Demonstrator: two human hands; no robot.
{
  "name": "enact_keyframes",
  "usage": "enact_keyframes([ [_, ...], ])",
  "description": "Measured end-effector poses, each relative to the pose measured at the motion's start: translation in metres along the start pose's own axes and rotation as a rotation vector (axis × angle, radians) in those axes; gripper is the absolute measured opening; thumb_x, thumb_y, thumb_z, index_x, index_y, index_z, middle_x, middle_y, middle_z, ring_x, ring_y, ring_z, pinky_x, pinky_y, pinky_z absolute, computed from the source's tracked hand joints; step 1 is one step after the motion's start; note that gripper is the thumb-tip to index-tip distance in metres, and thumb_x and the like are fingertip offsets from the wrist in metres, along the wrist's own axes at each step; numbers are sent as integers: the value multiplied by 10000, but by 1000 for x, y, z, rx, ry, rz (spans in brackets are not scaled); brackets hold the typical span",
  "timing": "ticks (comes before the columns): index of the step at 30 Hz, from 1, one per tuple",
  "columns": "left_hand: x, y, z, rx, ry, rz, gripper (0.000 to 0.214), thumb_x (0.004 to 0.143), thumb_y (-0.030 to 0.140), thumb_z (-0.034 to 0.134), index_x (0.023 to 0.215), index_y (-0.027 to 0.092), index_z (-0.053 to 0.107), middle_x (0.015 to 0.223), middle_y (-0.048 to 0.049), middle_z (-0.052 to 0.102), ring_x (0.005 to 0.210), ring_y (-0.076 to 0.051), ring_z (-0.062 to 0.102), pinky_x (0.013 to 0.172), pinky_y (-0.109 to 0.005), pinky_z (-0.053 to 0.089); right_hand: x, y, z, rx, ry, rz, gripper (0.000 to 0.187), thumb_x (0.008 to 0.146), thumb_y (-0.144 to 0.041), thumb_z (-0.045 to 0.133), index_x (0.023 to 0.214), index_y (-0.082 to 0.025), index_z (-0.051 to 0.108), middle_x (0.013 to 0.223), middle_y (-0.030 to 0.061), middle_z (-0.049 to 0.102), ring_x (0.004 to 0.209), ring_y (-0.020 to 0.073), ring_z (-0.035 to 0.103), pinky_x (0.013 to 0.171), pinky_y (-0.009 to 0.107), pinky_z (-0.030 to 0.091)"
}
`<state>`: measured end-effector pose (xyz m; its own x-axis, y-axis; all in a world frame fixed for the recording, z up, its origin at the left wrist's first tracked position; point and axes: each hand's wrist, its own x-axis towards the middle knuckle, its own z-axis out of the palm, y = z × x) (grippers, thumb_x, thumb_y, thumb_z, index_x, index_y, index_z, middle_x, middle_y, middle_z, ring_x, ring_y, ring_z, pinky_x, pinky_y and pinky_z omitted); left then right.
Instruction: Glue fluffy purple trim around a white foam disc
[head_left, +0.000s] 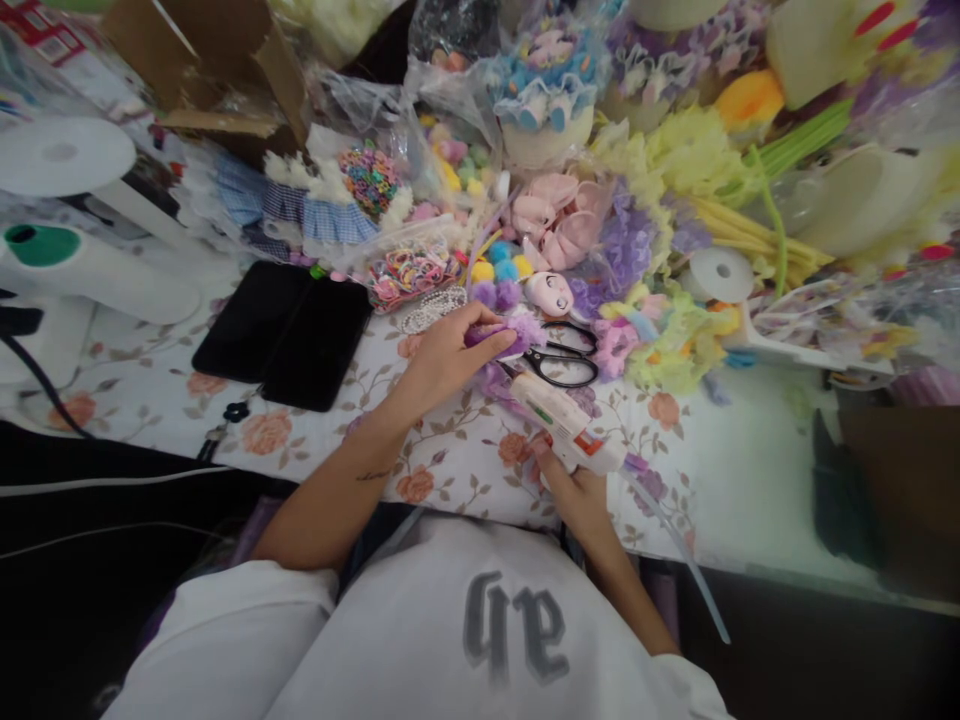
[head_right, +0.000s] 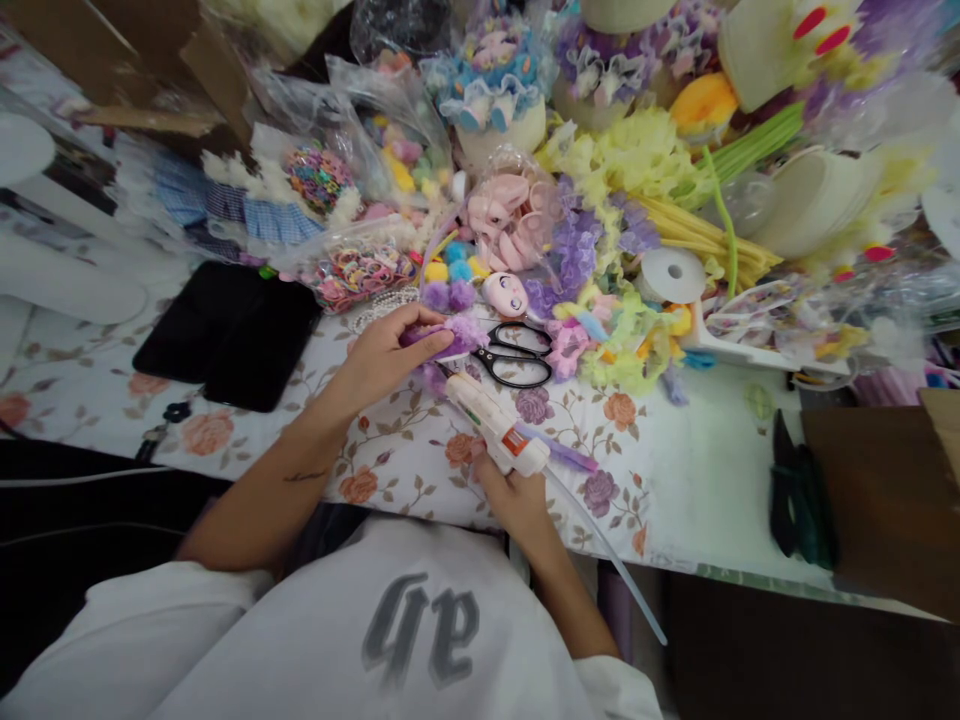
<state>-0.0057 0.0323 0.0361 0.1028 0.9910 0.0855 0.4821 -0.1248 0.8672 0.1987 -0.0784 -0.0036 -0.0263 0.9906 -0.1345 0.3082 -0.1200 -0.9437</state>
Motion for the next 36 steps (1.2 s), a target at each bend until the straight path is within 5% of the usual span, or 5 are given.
enact_keyframes([
  [36,1,1,-1,-14,-1,-24,300,872,495,596,938,207,652,888,4,671,812,-167,576,773,-289,431,-1,-3,-1,-34,22,-16,340,877,-416,582,592,-231,569,544,-19,591,542,155,560,558,284,464],
])
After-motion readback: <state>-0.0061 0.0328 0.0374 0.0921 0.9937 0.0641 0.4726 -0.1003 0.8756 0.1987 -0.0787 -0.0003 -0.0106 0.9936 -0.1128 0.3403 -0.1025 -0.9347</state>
